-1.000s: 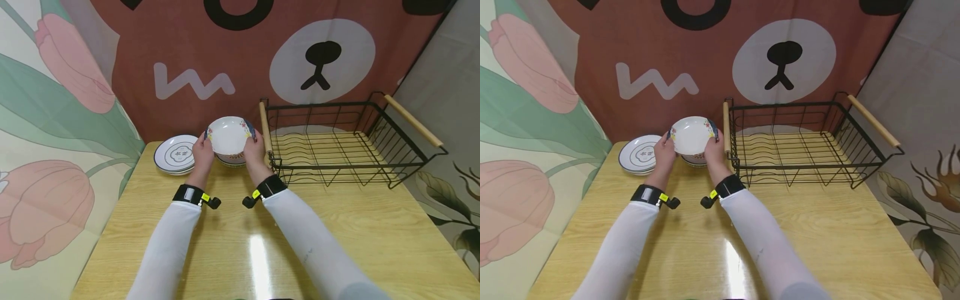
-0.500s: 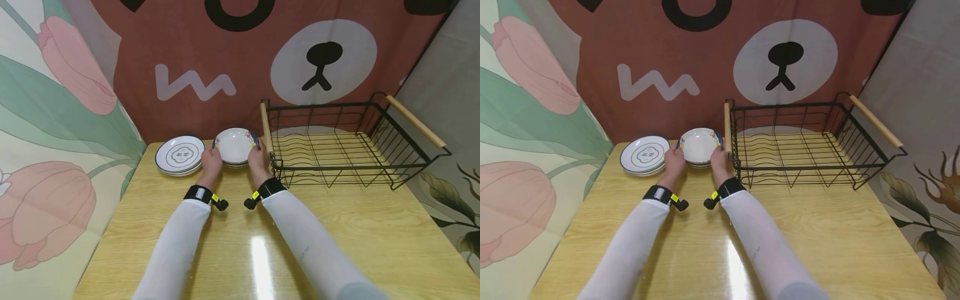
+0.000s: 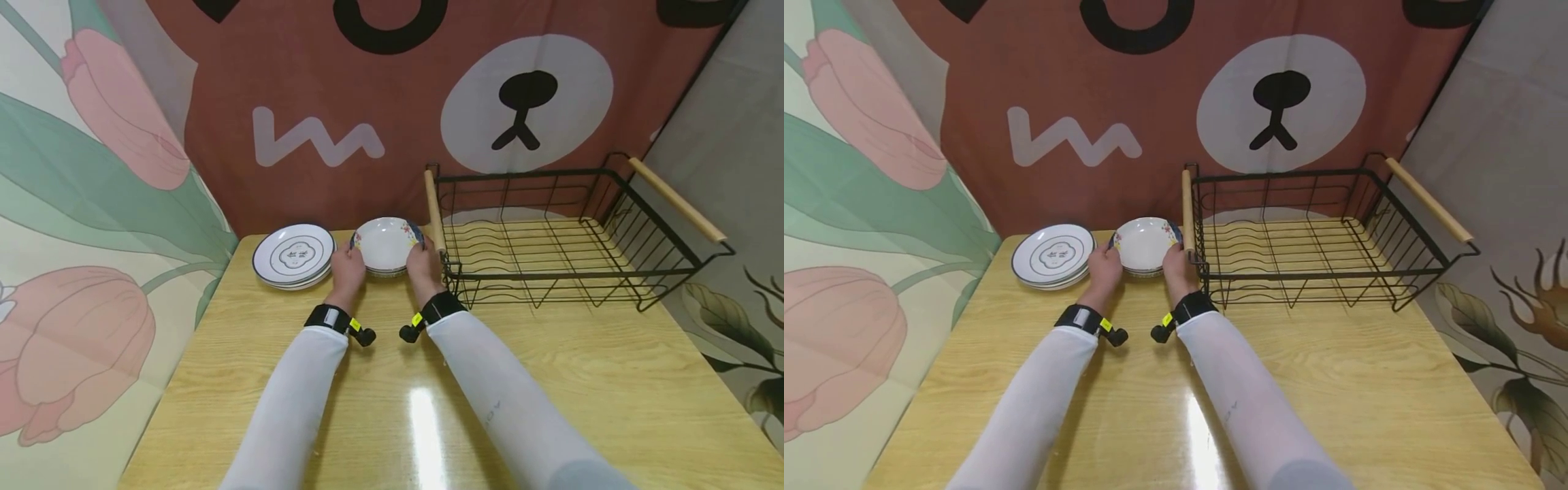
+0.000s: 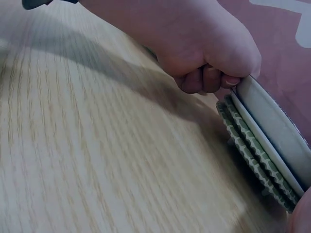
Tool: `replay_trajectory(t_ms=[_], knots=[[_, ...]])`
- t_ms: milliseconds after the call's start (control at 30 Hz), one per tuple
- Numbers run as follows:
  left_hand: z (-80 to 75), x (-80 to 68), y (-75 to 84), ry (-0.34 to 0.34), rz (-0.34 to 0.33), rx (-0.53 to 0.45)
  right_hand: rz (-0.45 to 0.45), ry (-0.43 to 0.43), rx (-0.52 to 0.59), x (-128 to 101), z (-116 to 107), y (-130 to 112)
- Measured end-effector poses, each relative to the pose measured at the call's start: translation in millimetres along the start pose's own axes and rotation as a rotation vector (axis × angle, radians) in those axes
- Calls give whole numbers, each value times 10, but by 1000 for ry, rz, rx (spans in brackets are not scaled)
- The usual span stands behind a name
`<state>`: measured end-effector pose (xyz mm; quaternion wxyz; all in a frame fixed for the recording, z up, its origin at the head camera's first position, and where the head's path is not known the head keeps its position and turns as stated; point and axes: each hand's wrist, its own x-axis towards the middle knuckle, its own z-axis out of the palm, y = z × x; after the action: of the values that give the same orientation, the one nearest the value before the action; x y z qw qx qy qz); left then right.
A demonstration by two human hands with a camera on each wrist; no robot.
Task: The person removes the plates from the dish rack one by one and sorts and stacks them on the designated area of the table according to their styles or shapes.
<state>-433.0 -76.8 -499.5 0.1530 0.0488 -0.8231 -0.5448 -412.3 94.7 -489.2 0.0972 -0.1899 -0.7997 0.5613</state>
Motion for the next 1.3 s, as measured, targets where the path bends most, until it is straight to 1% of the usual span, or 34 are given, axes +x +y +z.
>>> replay_trajectory(t_ms=[67, 200, 367, 500, 700, 833, 933, 1067, 1300], knots=[[5, 5, -6, -1, 4, 18, 10, -5, -6, 1, -4, -1], [5, 24, -3, -19, 2, 26, 12, -3, -25, 21, -18, -6], [-5, 36, 10, -77, -30, 72, 24, -4, -49, 52, -44, 1], [-13, 29, 18, -116, -54, 92, 13, -4, -77, 66, -50, 28], [-23, 34, 2, -145, -101, 123, -5, -3, -100, 81, -28, 75], [-39, 45, 0, -157, -126, 109, -22, 6, -93, 94, -5, 100], [-55, 46, 8, -158, -123, 97, -36, 11, -90, 99, 8, 109], [-71, 43, 23, -159, -106, 103, -31, 22, -95, 92, 19, 105], [-105, 53, 43, -163, -120, 114, -22, 13, -105, 48, 7, 43]])
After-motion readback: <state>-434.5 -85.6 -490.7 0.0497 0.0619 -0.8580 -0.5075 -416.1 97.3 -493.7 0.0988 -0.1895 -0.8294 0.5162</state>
